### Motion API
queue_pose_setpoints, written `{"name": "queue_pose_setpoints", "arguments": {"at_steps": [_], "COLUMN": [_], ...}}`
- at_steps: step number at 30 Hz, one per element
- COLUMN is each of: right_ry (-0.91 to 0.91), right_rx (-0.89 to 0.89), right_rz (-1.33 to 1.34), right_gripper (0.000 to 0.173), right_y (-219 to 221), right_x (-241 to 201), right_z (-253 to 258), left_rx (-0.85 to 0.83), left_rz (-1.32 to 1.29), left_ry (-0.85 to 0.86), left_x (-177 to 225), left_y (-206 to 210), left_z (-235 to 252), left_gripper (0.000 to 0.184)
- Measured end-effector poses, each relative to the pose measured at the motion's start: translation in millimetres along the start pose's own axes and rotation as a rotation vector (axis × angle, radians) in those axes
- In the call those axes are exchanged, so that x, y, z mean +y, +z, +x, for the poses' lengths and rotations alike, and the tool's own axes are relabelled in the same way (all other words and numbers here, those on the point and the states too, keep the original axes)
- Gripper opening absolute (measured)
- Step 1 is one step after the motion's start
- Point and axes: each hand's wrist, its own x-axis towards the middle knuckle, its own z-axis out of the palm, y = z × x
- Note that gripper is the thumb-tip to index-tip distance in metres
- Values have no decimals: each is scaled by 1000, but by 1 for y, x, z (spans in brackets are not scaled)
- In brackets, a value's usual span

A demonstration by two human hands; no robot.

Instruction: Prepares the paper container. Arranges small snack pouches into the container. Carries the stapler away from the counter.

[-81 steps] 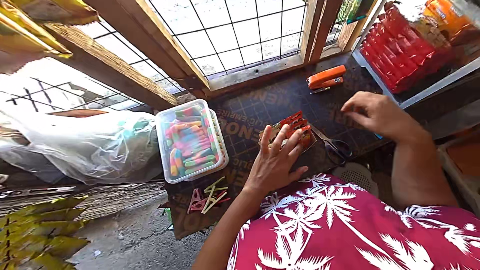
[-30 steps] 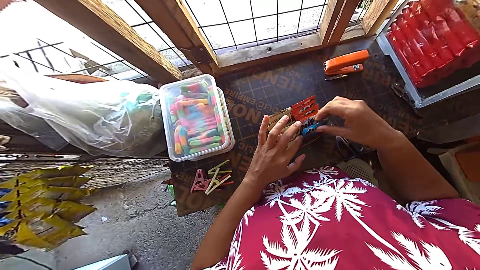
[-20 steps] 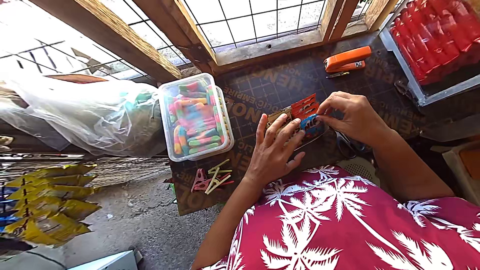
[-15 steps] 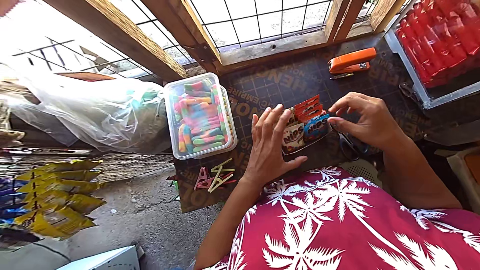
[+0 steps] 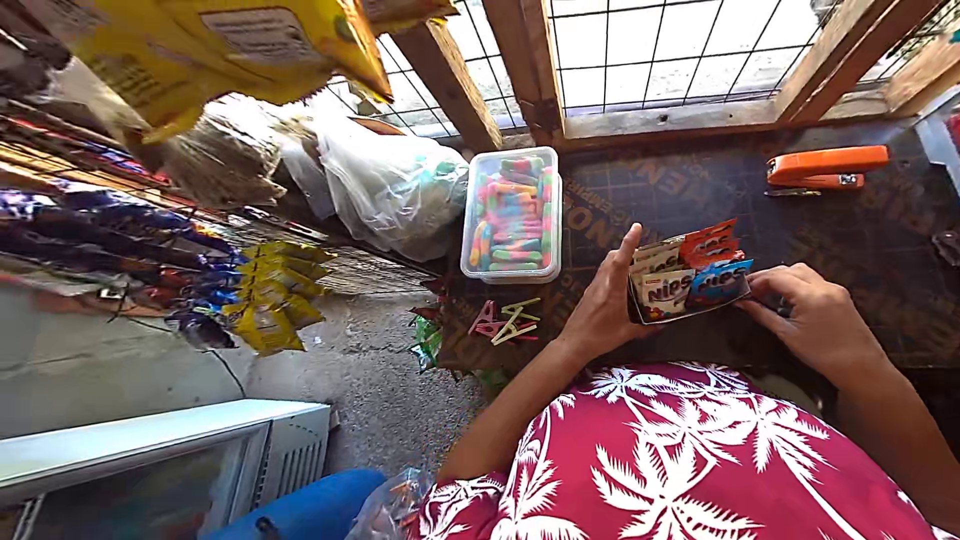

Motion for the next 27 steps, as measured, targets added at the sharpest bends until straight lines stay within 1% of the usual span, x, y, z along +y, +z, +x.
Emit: {"name": "queue_pose_setpoints", "arguments": {"at_steps": [4, 8, 10, 13, 16, 18, 21, 23, 27], "right_ry": [-39, -97, -126, -167, -209, -233, -245, -240, -200], "right_rx": [27, 90, 121, 163, 170, 158, 106, 91, 84], "right_rz": [2, 19, 42, 98, 173, 204, 206, 206, 208], "right_gripper": [18, 17, 17, 21, 26, 27, 26, 26, 25], "right_y": [2, 0, -5, -11, -10, -5, 1, 4, 3], "right_x": [-6, -21, -32, -52, -62, -62, -55, -48, -36], "right_z": [1, 8, 15, 24, 30, 30, 27, 23, 15], "left_rx": [32, 137, 197, 281, 375, 448, 577, 664, 758], "left_rz": [67, 160, 178, 147, 167, 215, 307, 374, 497], "left_ry": [-5, 19, 15, 31, -8, -33, -119, -123, -194], "left_x": [4, 12, 20, 32, 38, 36, 25, 14, -7], "left_y": [-3, -13, -24, -47, -71, -84, -98, -106, -114], "left_z": [-8, -16, -18, -22, -26, -30, -33, -32, -28], "left_gripper": [129, 124, 122, 119, 122, 123, 126, 125, 122]}}
